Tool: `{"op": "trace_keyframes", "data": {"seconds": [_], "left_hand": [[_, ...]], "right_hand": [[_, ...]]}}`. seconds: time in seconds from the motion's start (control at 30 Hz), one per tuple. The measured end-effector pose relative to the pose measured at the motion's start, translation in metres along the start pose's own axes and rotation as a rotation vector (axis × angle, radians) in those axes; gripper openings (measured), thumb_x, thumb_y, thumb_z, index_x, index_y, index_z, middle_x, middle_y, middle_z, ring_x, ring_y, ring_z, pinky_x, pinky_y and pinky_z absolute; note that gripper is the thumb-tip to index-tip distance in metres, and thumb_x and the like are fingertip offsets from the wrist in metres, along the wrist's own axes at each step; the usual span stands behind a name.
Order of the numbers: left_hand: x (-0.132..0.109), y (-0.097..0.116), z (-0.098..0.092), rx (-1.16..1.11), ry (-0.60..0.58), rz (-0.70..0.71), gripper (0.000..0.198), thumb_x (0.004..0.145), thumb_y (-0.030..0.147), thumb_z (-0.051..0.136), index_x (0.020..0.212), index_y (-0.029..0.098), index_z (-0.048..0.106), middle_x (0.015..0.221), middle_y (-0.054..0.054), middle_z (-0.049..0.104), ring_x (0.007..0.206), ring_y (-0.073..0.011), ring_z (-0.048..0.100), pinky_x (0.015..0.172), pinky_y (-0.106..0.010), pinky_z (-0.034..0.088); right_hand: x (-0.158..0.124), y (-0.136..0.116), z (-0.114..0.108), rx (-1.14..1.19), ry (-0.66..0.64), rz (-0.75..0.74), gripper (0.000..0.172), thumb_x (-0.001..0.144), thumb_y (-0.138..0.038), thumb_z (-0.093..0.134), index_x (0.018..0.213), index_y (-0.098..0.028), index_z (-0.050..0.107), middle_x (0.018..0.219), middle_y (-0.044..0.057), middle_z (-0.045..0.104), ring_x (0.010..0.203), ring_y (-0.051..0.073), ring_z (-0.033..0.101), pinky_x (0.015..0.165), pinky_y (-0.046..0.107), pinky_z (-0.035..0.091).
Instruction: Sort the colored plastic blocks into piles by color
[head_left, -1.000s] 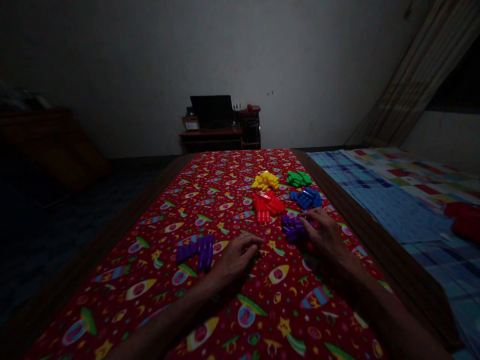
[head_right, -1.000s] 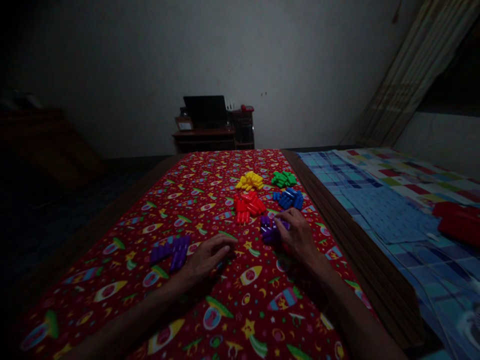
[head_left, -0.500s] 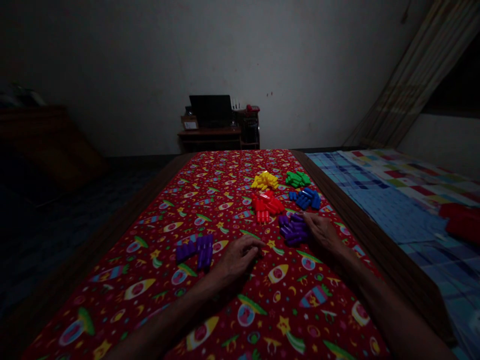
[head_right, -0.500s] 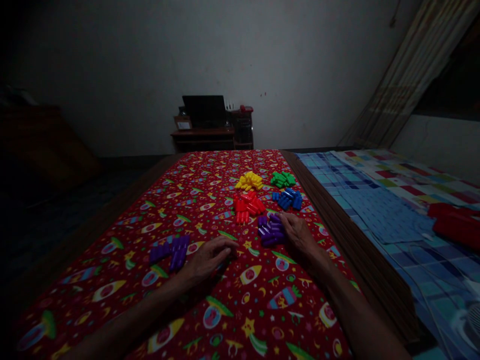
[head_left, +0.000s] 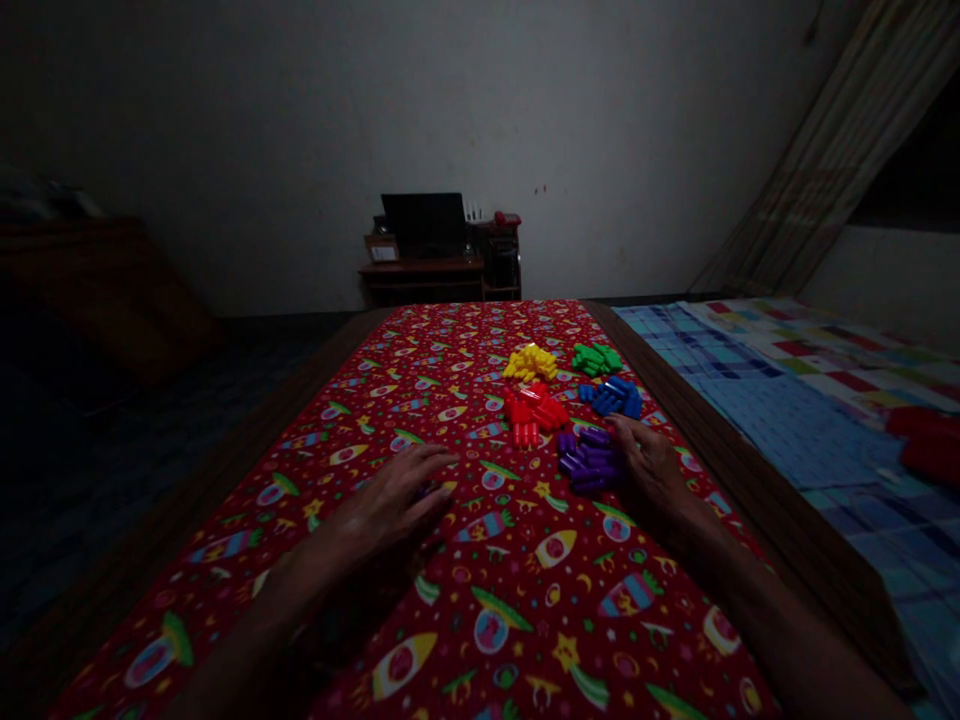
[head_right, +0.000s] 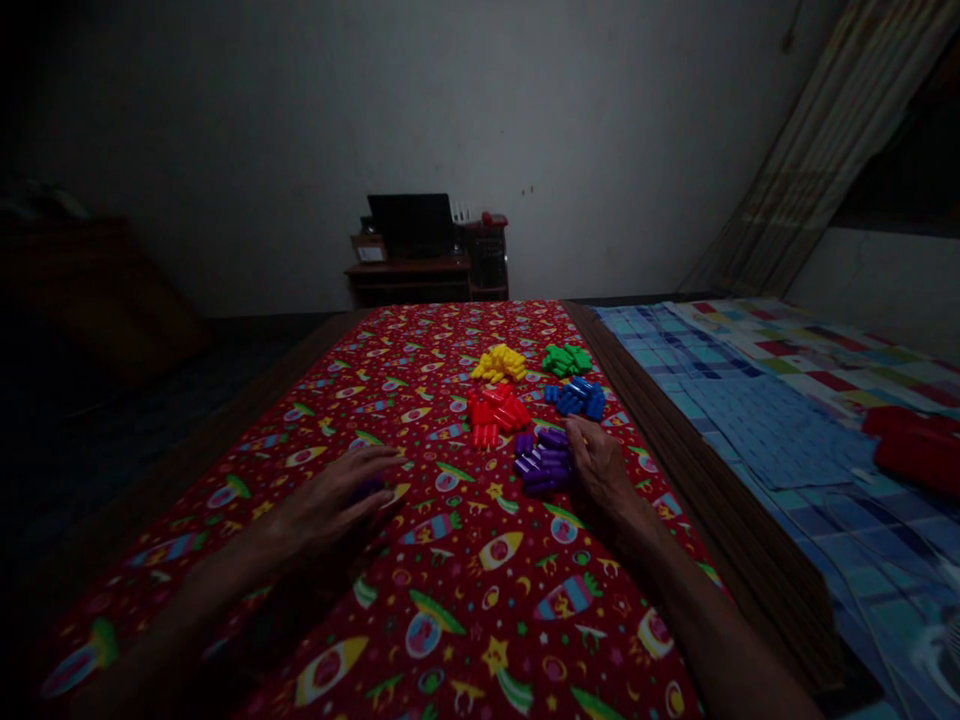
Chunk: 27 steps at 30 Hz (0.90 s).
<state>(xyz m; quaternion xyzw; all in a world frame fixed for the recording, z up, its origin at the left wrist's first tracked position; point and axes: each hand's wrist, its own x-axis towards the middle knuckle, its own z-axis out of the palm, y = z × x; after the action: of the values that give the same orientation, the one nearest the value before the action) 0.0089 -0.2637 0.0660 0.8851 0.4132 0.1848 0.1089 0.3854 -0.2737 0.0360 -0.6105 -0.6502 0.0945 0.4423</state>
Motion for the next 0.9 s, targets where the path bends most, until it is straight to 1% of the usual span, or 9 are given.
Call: {"op": "trace_keyframes", "data": {"seconds": [0.13, 0.2, 0.27, 0.5, 0.63, 0.7, 0.77, 0.83, 0.9], "left_hand": [[-0.041, -0.036, 0.014, 0.178, -0.037, -0.037, 0.052, 0.082, 0.047, 0.06, 0.129, 0.026, 0.055, 0.135, -0.011, 0.052, 0.124, -0.031, 0.047, 0.102, -0.046, 0.043], [-0.051, -0.04, 0.024, 0.206, -0.005, -0.052, 0.05, 0.083, 0.043, 0.059, 0.129, 0.025, 0.054, 0.137, -0.012, 0.05, 0.125, -0.0315, 0.045, 0.103, -0.049, 0.041], [-0.051, -0.037, 0.031, 0.194, 0.044, -0.065, 0.046, 0.086, 0.04, 0.056, 0.129, 0.023, 0.054, 0.134, -0.012, 0.052, 0.123, -0.0306, 0.046, 0.102, -0.049, 0.041], [-0.016, -0.008, 0.036, 0.016, 0.11, -0.086, 0.041, 0.086, 0.04, 0.057, 0.122, 0.02, 0.056, 0.123, -0.012, 0.057, 0.113, -0.0265, 0.053, 0.098, -0.044, 0.044], [0.006, 0.023, 0.043, -0.163, 0.081, -0.049, 0.039, 0.082, 0.035, 0.062, 0.119, 0.022, 0.058, 0.116, -0.009, 0.062, 0.108, -0.0242, 0.056, 0.095, -0.039, 0.046], [0.016, 0.04, 0.047, -0.272, 0.066, -0.074, 0.041, 0.081, 0.034, 0.063, 0.12, 0.02, 0.059, 0.113, -0.009, 0.065, 0.103, -0.0234, 0.06, 0.091, -0.037, 0.049], [0.024, 0.055, 0.051, -0.377, 0.038, -0.104, 0.043, 0.081, 0.035, 0.063, 0.12, 0.018, 0.06, 0.112, -0.01, 0.067, 0.098, -0.0227, 0.063, 0.087, -0.035, 0.05], [0.028, 0.066, 0.054, -0.469, -0.029, -0.075, 0.041, 0.081, 0.037, 0.062, 0.117, 0.017, 0.063, 0.11, -0.008, 0.069, 0.095, -0.0221, 0.064, 0.086, -0.033, 0.051], [0.028, 0.073, 0.055, -0.558, -0.101, -0.005, 0.036, 0.082, 0.038, 0.06, 0.111, 0.018, 0.066, 0.107, -0.006, 0.07, 0.095, -0.0214, 0.064, 0.087, -0.032, 0.05]], "right_hand": [[-0.001, -0.006, 0.0, 0.017, 0.088, -0.074, 0.042, 0.092, -0.046, 0.038, 0.099, -0.019, 0.07, 0.104, 0.008, 0.072, 0.098, 0.023, 0.066, 0.087, 0.038, 0.05], [-0.003, -0.011, 0.001, 0.015, 0.09, -0.135, 0.04, 0.093, -0.043, 0.039, 0.1, -0.02, 0.07, 0.104, 0.008, 0.072, 0.098, 0.023, 0.067, 0.088, 0.038, 0.051], [-0.005, -0.016, 0.002, 0.012, 0.08, -0.203, 0.038, 0.094, -0.04, 0.038, 0.098, -0.02, 0.07, 0.1, 0.008, 0.073, 0.095, 0.022, 0.068, 0.086, 0.036, 0.053], [-0.017, -0.028, 0.01, -0.024, 0.014, -0.375, 0.032, 0.096, -0.032, 0.04, 0.101, -0.019, 0.069, 0.097, 0.009, 0.073, 0.089, 0.02, 0.07, 0.082, 0.035, 0.056], [-0.028, -0.041, 0.021, -0.021, -0.057, -0.611, 0.025, 0.095, -0.023, 0.044, 0.106, -0.02, 0.066, 0.094, 0.007, 0.073, 0.086, 0.018, 0.07, 0.079, 0.032, 0.057], [-0.035, -0.049, 0.028, -0.002, -0.115, -0.72, 0.027, 0.094, -0.021, 0.045, 0.116, -0.021, 0.061, 0.1, 0.008, 0.072, 0.092, 0.017, 0.068, 0.08, 0.031, 0.057], [-0.041, -0.056, 0.035, -0.004, -0.15, -0.762, 0.034, 0.093, -0.021, 0.046, 0.126, -0.019, 0.054, 0.113, 0.012, 0.067, 0.104, 0.019, 0.064, 0.085, 0.032, 0.056], [-0.048, -0.061, 0.042, -0.032, -0.177, -0.767, 0.041, 0.092, -0.02, 0.046, 0.133, -0.017, 0.047, 0.124, 0.015, 0.061, 0.116, 0.021, 0.058, 0.091, 0.036, 0.054], [-0.051, -0.062, 0.046, -0.027, -0.229, -0.804, 0.043, 0.092, -0.017, 0.044, 0.135, -0.015, 0.044, 0.123, 0.016, 0.061, 0.116, 0.021, 0.057, 0.092, 0.036, 0.053]]}}
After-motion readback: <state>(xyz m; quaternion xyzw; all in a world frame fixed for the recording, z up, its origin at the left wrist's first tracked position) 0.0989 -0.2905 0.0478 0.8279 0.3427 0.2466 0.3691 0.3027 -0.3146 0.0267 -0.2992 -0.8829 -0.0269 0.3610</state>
